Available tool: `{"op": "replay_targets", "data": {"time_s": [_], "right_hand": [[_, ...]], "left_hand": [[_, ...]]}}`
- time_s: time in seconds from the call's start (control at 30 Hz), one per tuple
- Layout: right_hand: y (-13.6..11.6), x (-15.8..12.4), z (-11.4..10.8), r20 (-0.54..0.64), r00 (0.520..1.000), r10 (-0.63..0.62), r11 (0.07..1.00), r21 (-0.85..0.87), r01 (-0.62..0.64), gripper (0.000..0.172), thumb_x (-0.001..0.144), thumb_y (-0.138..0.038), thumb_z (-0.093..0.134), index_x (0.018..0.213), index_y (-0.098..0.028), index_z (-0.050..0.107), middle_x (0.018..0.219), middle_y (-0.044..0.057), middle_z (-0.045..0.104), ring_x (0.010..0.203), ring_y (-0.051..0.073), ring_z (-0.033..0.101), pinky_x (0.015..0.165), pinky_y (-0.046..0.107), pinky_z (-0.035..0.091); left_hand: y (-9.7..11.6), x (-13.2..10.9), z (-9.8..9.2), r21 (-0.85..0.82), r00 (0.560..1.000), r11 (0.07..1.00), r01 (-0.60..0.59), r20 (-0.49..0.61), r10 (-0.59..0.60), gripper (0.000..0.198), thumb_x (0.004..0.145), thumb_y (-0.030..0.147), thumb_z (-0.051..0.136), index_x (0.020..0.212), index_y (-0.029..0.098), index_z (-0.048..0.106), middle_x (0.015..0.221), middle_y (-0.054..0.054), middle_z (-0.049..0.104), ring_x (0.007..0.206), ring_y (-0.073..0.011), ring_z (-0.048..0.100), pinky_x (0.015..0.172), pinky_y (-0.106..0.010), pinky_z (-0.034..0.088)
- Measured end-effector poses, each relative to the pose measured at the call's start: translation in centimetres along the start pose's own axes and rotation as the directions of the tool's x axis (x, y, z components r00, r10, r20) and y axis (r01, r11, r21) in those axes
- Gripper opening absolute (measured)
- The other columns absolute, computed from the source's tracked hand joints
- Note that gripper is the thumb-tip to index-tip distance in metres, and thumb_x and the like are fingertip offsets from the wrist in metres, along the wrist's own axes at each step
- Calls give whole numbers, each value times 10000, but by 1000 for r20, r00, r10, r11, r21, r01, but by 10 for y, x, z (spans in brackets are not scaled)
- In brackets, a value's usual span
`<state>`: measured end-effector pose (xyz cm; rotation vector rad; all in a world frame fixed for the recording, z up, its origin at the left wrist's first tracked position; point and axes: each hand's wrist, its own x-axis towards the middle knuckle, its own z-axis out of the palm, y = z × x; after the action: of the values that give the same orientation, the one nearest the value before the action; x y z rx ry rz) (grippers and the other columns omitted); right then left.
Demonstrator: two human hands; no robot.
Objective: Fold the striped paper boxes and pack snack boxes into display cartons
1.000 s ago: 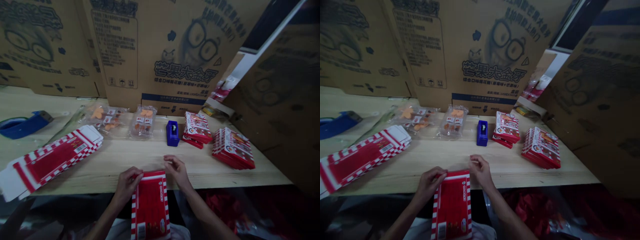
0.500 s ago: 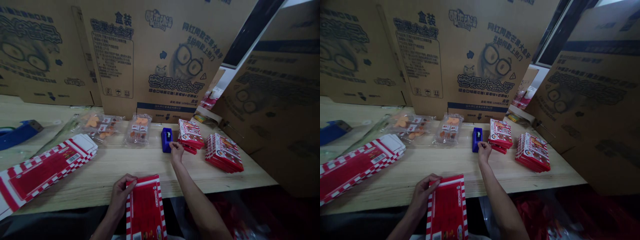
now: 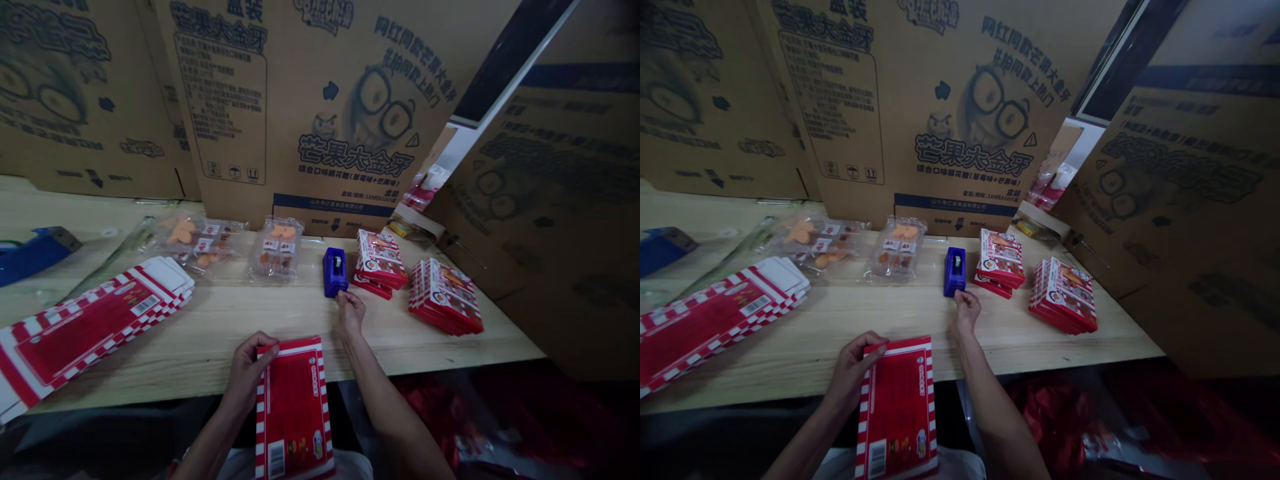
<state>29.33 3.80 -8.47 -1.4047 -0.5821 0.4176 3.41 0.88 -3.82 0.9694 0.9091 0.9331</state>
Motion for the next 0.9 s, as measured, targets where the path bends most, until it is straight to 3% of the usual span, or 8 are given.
{"op": "replay_targets", "data": {"time_s": [0.2, 0.37, 0.43, 0.53, 0.57, 0.63, 0.77, 0.9], "right_hand": [[-13, -4, -10, 5, 998, 66, 998, 7, -66, 360, 620, -525, 646, 569, -184, 541, 629, -7, 525, 652, 146, 510, 676, 327, 468], [-61, -13, -17, 377, 916, 140, 990, -39, -135, 316, 635, -475, 711, 629, -180, 598, 647, -7, 559, 653, 147, 526, 667, 302, 463], [-90, -10, -8, 665, 732, 152, 988, -116, -100, 288, 600, -400, 778, 618, -159, 623, 673, 10, 587, 672, 152, 542, 668, 286, 446], [-127, -2, 17, 983, -33, 179, 950, -165, 264, 217, 728, -345, 708, 685, -142, 647, 747, 11, 574, 732, 138, 527, 726, 268, 409], [-136, -1, 28, 958, -199, 204, 924, -121, 363, 209, 755, -336, 685, 698, -138, 648, 747, 7, 563, 738, 134, 517, 729, 260, 399], [-146, -2, 46, 876, -399, 273, 866, -43, 499, 203, 781, -323, 660, 705, -135, 646, 718, -4, 553, 731, 130, 504, 710, 243, 383], [-149, -15, 69, 730, -523, 441, 753, 17, 658, 197, 785, -299, 653, 675, -136, 640, 608, -31, 540, 646, 120, 479, 622, 226, 346], [-149, -24, 66, 794, -384, 472, 654, -23, 757, 196, 749, -309, 690, 666, -138, 644, 626, -18, 565, 640, 123, 492, 607, 230, 330]], "left_hand": [[0, -1, 4, -1, 997, 999, -47, 53, 47, 157, 688, 262, 740, 695, 160, 622, 749, 15, 610, 703, -125, 537, 657, -215, 404], [2, -3, 9, -23, 995, 998, -56, 77, 58, 152, 679, 242, 741, 689, 153, 619, 720, 17, 600, 668, -113, 516, 631, -206, 388], [2, -4, 12, -23, 994, 998, -59, 91, 61, 156, 678, 238, 742, 683, 149, 614, 715, 18, 593, 659, -110, 510, 624, -205, 385], [3, -5, 17, -25, 991, 997, -66, 118, 69, 155, 688, 241, 739, 696, 150, 614, 715, 21, 588, 652, -108, 509, 617, -206, 383], [4, -6, 19, -30, 990, 997, -65, 125, 68, 155, 691, 243, 737, 702, 151, 613, 717, 21, 592, 650, -109, 512, 616, -207, 384], [7, -8, 23, -36, 988, 997, -63, 140, 68, 154, 690, 242, 737, 707, 151, 614, 728, 16, 605, 657, -114, 525, 625, -214, 391], [11, -10, 25, -18, 986, 996, -89, 143, 91, 136, 691, 222, 730, 693, 143, 619, 731, 5, 619, 682, -123, 542, 654, -222, 398], [10, -10, 21, 10, 989, 995, -95, 113, 94, 132, 695, 214, 725, 692, 145, 613, 709, 9, 605, 676, -123, 533, 651, -222, 391]]}}
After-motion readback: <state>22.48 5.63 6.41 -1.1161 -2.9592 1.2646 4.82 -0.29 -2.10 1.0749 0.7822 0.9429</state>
